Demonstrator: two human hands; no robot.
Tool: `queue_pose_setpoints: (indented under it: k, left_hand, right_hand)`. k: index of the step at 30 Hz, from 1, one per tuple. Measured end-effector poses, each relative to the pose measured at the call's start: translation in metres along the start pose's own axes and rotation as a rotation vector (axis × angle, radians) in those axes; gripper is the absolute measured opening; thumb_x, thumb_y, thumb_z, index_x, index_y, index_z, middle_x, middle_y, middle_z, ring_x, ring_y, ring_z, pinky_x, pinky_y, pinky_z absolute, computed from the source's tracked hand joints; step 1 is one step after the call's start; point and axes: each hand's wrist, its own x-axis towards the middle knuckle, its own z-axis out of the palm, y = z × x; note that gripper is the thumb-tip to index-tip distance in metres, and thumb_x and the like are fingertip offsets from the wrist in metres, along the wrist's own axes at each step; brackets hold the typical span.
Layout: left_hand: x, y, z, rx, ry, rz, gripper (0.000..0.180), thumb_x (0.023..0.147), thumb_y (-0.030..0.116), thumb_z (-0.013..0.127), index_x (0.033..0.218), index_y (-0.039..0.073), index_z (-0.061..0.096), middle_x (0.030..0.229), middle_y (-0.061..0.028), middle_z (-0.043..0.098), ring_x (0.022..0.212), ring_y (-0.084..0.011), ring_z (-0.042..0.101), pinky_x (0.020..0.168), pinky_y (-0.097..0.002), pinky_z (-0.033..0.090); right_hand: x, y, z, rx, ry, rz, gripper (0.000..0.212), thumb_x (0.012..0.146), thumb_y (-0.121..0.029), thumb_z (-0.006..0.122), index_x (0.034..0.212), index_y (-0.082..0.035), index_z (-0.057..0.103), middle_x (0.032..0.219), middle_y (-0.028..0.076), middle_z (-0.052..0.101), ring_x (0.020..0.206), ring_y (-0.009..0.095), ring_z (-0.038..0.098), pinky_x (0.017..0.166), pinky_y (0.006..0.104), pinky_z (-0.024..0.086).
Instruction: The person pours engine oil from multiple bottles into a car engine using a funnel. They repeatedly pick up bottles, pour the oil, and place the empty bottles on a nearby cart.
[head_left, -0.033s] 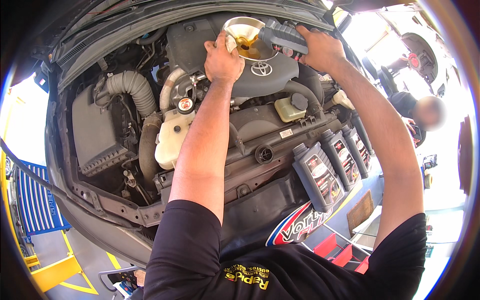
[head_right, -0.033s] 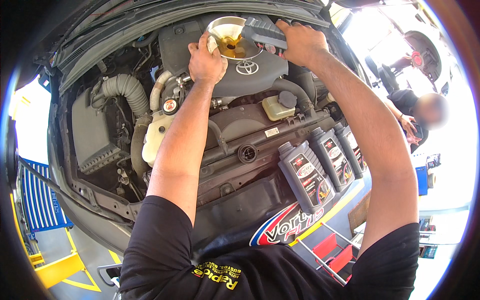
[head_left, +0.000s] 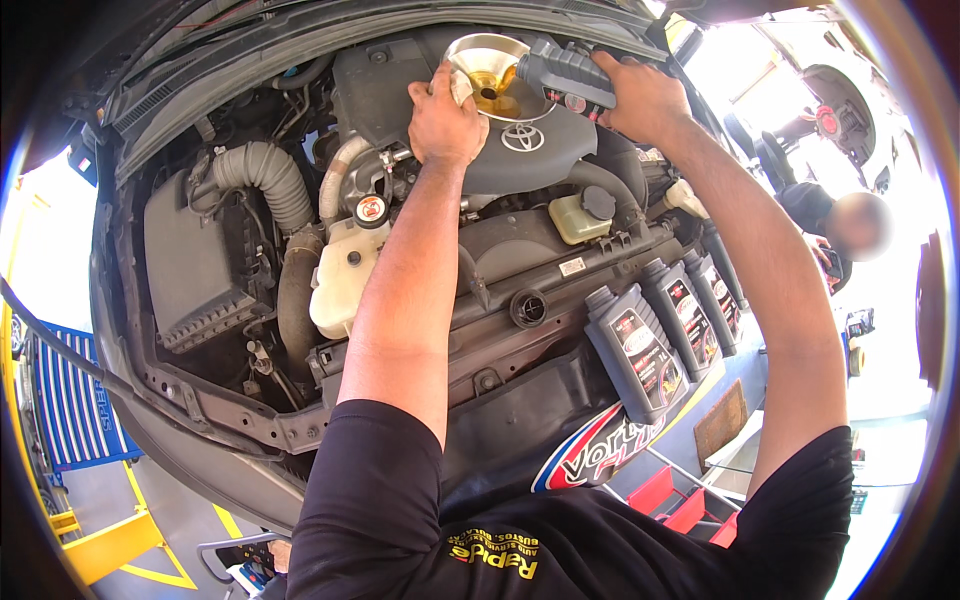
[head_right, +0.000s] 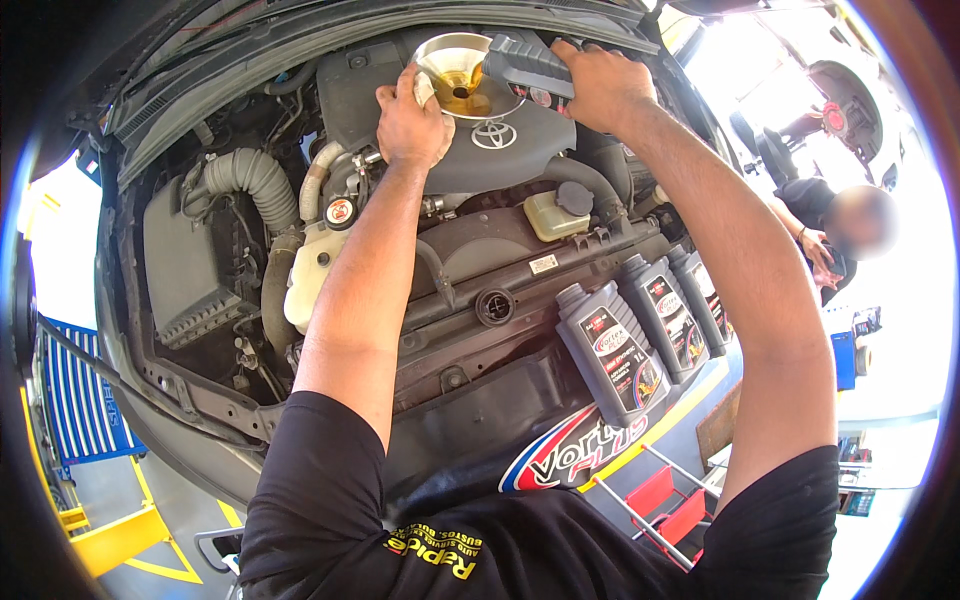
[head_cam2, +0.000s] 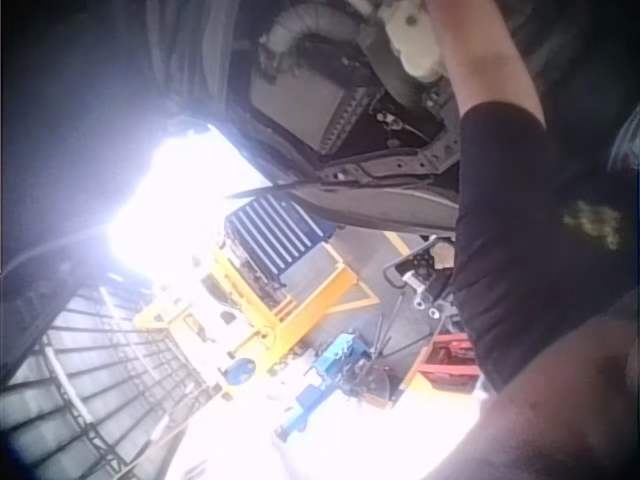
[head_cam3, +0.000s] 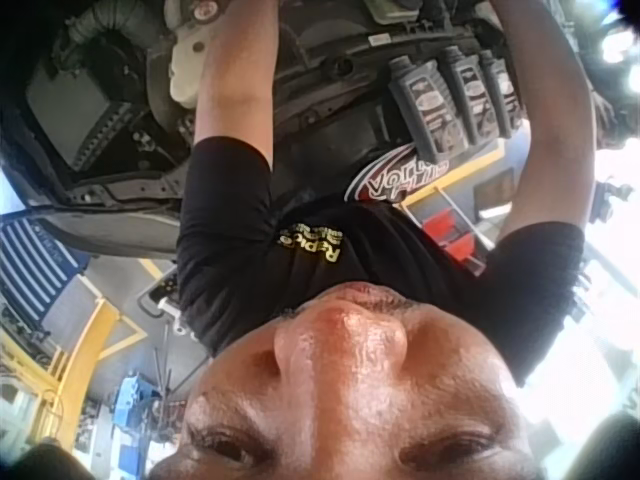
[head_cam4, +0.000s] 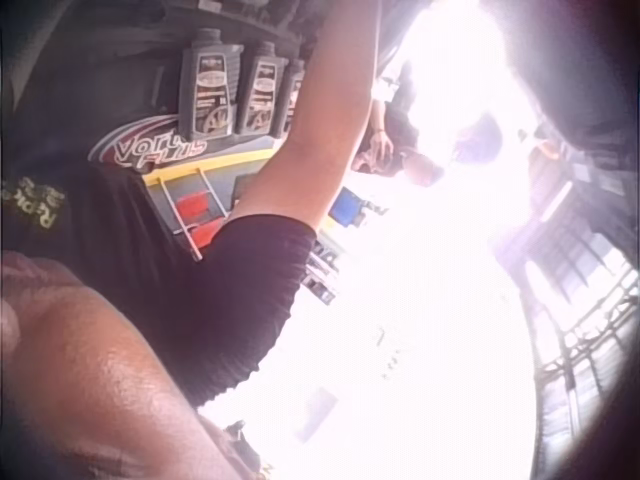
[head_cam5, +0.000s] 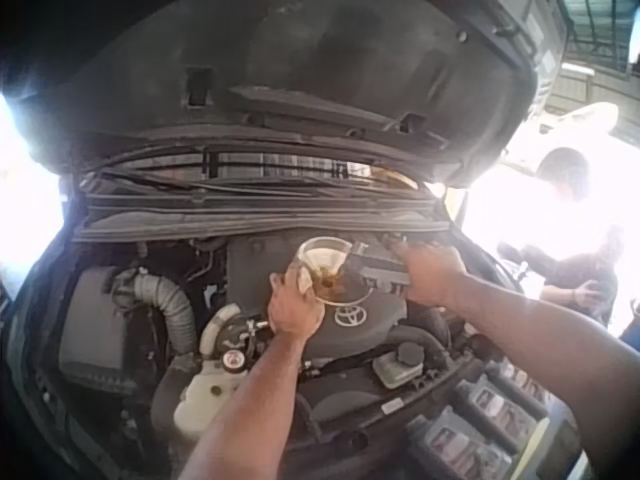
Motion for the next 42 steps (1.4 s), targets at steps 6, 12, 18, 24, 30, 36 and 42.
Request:
queue_pose_setpoints:
  k: [6, 12, 18, 24, 30, 36, 42]
  left_hand:
    - [-0.001, 0.001, -0.002, -0.013, -0.013, -0.008, 0.056, 0.095, 0.028, 0.063, 0.150, 0.030, 0.050, 0.130, -0.0139, 0.053, 0.105, -0.0379, 0.070, 0.089, -0.0499, 0.060]
    - [-0.001, -0.001, 0.002, -0.011, 0.012, 0.006, 0.054, 0.096, 0.030, 0.061, 0.149, 0.029, 0.051, 0.130, -0.0142, 0.053, 0.104, -0.0382, 0.070, 0.088, -0.0506, 0.060]
    - [0.000, -0.003, 0.004, -0.008, 0.028, 0.019, 0.053, 0.096, 0.030, 0.061, 0.148, 0.029, 0.051, 0.129, -0.0137, 0.053, 0.102, -0.0374, 0.071, 0.086, -0.0503, 0.060]
    - [-0.001, -0.001, 0.002, -0.019, 0.013, 0.009, 0.053, 0.096, 0.029, 0.062, 0.148, 0.029, 0.051, 0.129, -0.0136, 0.053, 0.103, -0.0377, 0.071, 0.087, -0.0502, 0.060]
    - [-0.001, -0.003, 0.005, -0.031, 0.027, 0.024, 0.052, 0.097, 0.032, 0.060, 0.148, 0.029, 0.051, 0.129, -0.0137, 0.053, 0.104, -0.0386, 0.070, 0.088, -0.0512, 0.059]
    - [-0.002, -0.002, 0.003, -0.030, 0.012, 0.008, 0.052, 0.097, 0.033, 0.060, 0.149, 0.031, 0.050, 0.131, -0.0134, 0.053, 0.107, -0.0377, 0.069, 0.090, -0.0508, 0.058]
    - [0.000, -0.005, 0.002, -0.067, -0.007, -0.002, 0.055, 0.097, 0.034, 0.060, 0.151, 0.031, 0.049, 0.132, -0.0135, 0.052, 0.110, -0.0375, 0.069, 0.093, -0.0508, 0.057]
  right_hand:
    - [-0.003, -0.005, -0.004, -0.026, -0.025, -0.001, 0.077, 0.087, -0.031, 0.081, 0.153, -0.023, 0.042, 0.131, 0.011, 0.064, 0.124, 0.031, 0.064, 0.099, 0.0482, 0.058]
    - [-0.002, -0.003, -0.001, -0.034, 0.015, -0.018, 0.074, 0.088, -0.032, 0.081, 0.150, -0.023, 0.043, 0.130, 0.011, 0.065, 0.124, 0.030, 0.064, 0.098, 0.0479, 0.059]
    - [0.000, -0.004, -0.002, -0.050, 0.019, -0.029, 0.072, 0.085, -0.028, 0.081, 0.147, -0.023, 0.044, 0.128, 0.012, 0.064, 0.121, 0.033, 0.066, 0.094, 0.0489, 0.059]
    - [0.003, -0.001, 0.004, -0.084, 0.060, -0.054, 0.071, 0.087, -0.029, 0.081, 0.148, -0.024, 0.044, 0.130, 0.012, 0.063, 0.121, 0.033, 0.066, 0.094, 0.0486, 0.060]
    - [0.008, 0.003, 0.008, -0.143, 0.071, -0.071, 0.073, 0.087, -0.029, 0.081, 0.150, -0.024, 0.043, 0.132, 0.011, 0.062, 0.125, 0.031, 0.064, 0.097, 0.0479, 0.060]
    - [0.008, 0.000, 0.004, -0.164, 0.072, -0.079, 0.074, 0.086, -0.026, 0.080, 0.151, -0.025, 0.043, 0.134, 0.009, 0.061, 0.126, 0.031, 0.063, 0.099, 0.0472, 0.059]
    - [0.009, 0.000, 0.007, -0.239, 0.135, -0.122, 0.068, 0.090, -0.022, 0.077, 0.150, -0.026, 0.045, 0.131, 0.010, 0.063, 0.123, 0.031, 0.064, 0.094, 0.0450, 0.062]
